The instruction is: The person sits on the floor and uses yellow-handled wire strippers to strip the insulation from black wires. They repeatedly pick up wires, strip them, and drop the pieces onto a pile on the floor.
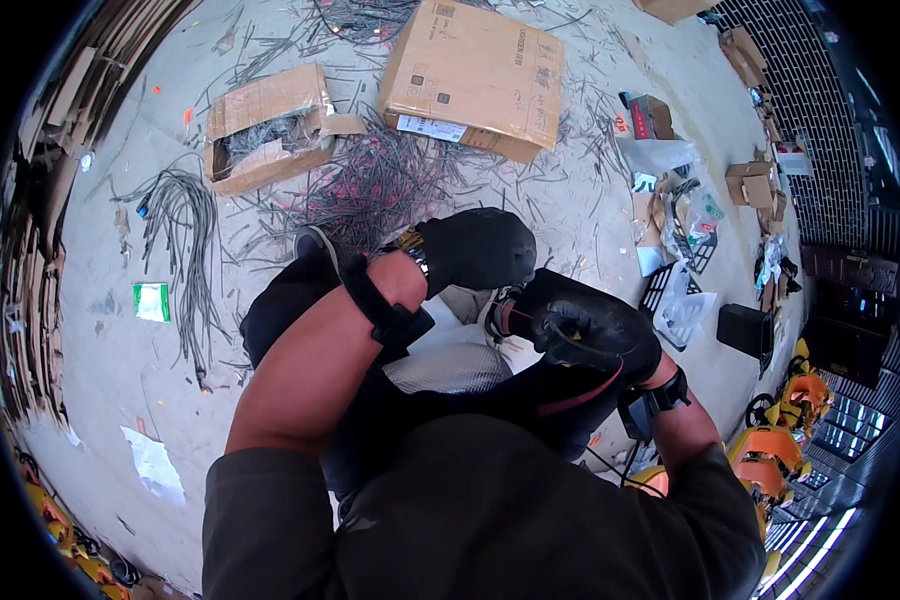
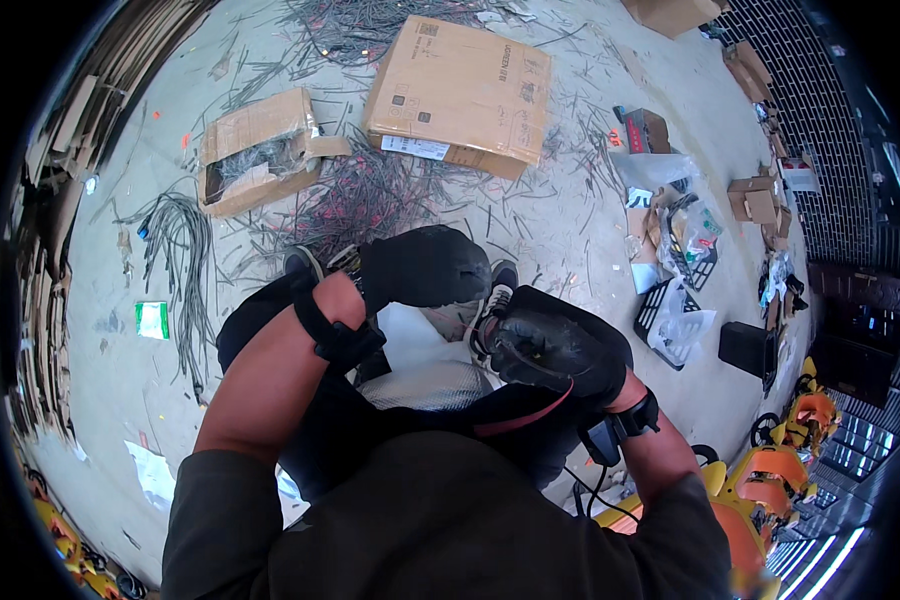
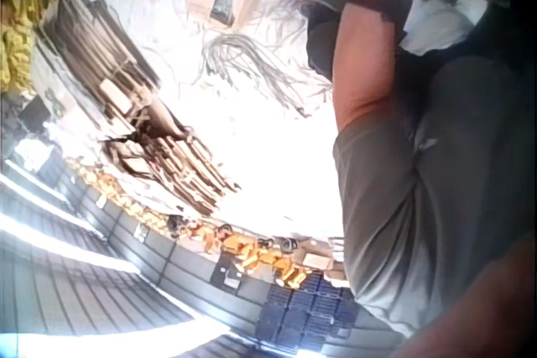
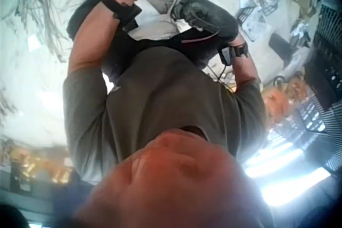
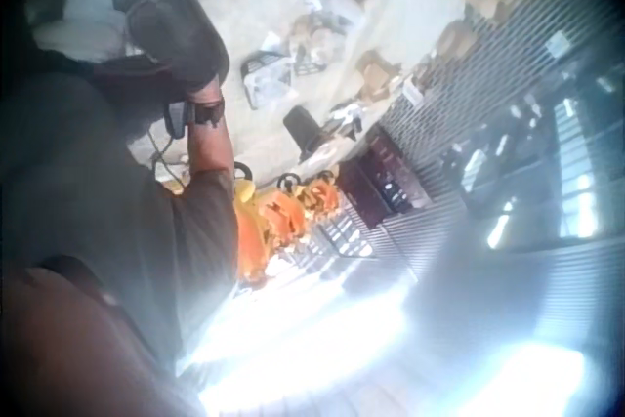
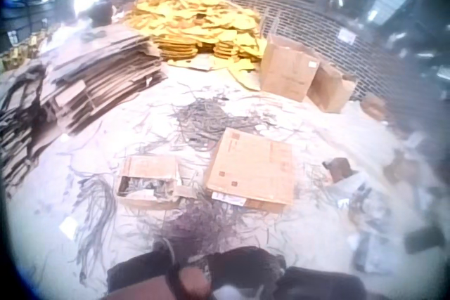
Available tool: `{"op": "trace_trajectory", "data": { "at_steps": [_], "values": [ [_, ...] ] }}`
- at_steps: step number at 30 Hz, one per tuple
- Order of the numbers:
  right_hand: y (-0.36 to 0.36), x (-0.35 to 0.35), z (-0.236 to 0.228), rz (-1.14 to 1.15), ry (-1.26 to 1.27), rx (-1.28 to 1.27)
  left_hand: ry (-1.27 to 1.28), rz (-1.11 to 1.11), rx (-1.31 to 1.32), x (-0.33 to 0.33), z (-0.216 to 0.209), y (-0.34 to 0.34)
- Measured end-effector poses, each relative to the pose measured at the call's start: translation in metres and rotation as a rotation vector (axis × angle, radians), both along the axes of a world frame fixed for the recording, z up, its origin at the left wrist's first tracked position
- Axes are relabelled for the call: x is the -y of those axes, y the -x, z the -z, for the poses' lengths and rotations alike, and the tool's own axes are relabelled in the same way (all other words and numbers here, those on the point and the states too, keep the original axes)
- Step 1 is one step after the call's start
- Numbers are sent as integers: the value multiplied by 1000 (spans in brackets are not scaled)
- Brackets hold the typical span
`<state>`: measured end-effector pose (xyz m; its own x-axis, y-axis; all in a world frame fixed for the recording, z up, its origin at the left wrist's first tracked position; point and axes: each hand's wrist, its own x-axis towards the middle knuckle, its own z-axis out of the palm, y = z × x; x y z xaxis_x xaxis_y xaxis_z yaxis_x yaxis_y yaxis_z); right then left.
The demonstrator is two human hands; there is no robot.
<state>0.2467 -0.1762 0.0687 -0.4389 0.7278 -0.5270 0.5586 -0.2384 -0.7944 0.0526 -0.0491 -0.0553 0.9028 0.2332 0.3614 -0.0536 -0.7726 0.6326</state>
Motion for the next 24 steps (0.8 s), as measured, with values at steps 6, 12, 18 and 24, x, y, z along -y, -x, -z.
{"op": "trace_trajectory", "data": {
  "at_steps": [6, 12, 18, 24],
  "values": [
    [-17, 22, -19, 121, -14, -68, 535, 302, -194, 25, -32, -9],
    [-32, 27, -56, 189, 56, -86, 703, 271, -157, 18, -34, -1],
    [-55, 35, -105, 425, 55, -127, 643, 99, -95, 8, -39, 2],
    [-96, 20, -157, 586, -390, -139, 857, -258, -37, -22, -47, 6]
  ]
}}
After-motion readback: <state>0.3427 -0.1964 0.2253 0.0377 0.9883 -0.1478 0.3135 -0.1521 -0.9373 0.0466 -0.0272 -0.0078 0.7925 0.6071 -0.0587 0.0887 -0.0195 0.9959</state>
